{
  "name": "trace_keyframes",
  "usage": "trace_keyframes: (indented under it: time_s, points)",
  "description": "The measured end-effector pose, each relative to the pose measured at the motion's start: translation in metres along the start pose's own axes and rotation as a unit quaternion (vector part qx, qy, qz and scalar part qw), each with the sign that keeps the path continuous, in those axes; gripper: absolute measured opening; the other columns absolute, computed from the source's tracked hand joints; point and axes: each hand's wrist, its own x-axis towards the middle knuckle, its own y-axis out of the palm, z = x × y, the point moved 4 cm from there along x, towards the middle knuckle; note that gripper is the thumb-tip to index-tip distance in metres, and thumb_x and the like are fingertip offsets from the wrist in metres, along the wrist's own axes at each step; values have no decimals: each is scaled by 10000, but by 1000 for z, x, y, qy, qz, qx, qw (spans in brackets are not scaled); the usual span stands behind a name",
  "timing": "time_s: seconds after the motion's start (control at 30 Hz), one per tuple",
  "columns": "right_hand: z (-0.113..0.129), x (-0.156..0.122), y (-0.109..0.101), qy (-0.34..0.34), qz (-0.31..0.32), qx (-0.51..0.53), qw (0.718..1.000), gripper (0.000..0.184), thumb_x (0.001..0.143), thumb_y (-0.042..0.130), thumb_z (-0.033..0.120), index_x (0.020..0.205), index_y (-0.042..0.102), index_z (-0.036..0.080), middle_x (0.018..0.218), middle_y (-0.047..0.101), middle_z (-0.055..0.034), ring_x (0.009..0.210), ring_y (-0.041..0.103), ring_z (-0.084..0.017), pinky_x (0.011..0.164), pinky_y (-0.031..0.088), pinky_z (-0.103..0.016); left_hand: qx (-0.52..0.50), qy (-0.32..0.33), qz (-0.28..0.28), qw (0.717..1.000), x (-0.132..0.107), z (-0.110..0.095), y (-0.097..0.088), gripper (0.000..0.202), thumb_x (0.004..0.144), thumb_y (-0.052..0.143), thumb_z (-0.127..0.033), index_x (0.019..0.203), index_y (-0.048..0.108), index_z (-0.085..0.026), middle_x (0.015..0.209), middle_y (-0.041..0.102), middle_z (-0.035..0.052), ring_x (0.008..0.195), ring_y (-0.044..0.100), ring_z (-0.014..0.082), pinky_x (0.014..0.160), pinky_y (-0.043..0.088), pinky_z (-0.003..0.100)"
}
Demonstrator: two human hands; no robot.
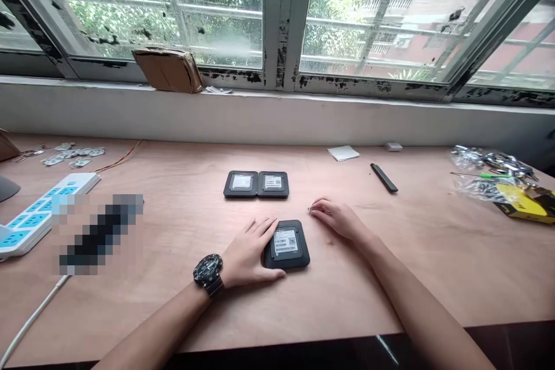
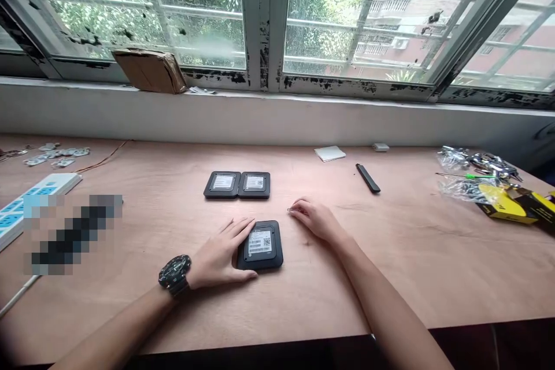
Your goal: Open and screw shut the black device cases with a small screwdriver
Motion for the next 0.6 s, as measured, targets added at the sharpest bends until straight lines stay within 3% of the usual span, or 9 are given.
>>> trace_keyframes:
  time_s: [0.17,0.3,0.4,0.47,0.53,0.6]
  points:
    - [-5,-1,2,18,-10,1,1000,230,998,533,395,1031,706,248,1106,727,-67,996,688,-232,898,539,-375,-8,-10,-35,999,3,-3,3,1079,760,733,-656,1598,236,-193,1565,403,172,1425,402,391,1224,274,565]
    - [-6,-1,1,40,-63,8,997,237,1006,522,409,1107,660,244,1080,736,-72,982,699,-244,877,545,-390,-36,14,-23,999,3,-2,5,1090,763,759,-619,1607,213,-197,1603,340,174,1463,349,386,1226,285,551]
    - [-1,-1,-5,31,-130,26,991,276,1006,531,403,1202,619,230,1089,732,-87,1005,690,-249,898,535,-400,-66,23,2,998,3,13,-2,1181,736,779,-667,1618,164,-179,1641,256,177,1500,294,356,1221,320,496]
    - [3,-1,-9,16,-158,29,987,319,1008,529,391,1273,598,228,1072,733,-93,1023,671,-256,923,521,-416,-69,5,-9,998,2,32,-13,1189,721,778,-700,1614,188,-181,1638,270,172,1498,305,349,1209,338,485]
    - [6,-1,-12,8,-169,34,985,328,1017,509,395,1283,607,230,1041,738,-98,1008,653,-263,890,526,-422,-53,-35,-35,997,0,53,-25,977,804,720,-678,1572,331,-218,1593,386,137,1450,401,333,1163,395,471]
    - [8,-2,-11,10,-174,59,983,317,1023,491,405,1254,618,229,1039,735,-102,948,645,-256,811,536,-401,-35,-94,-58,993,-2,69,-35,666,932,612,-605,1479,493,-246,1452,574,99,1290,583,302,1046,496,435]
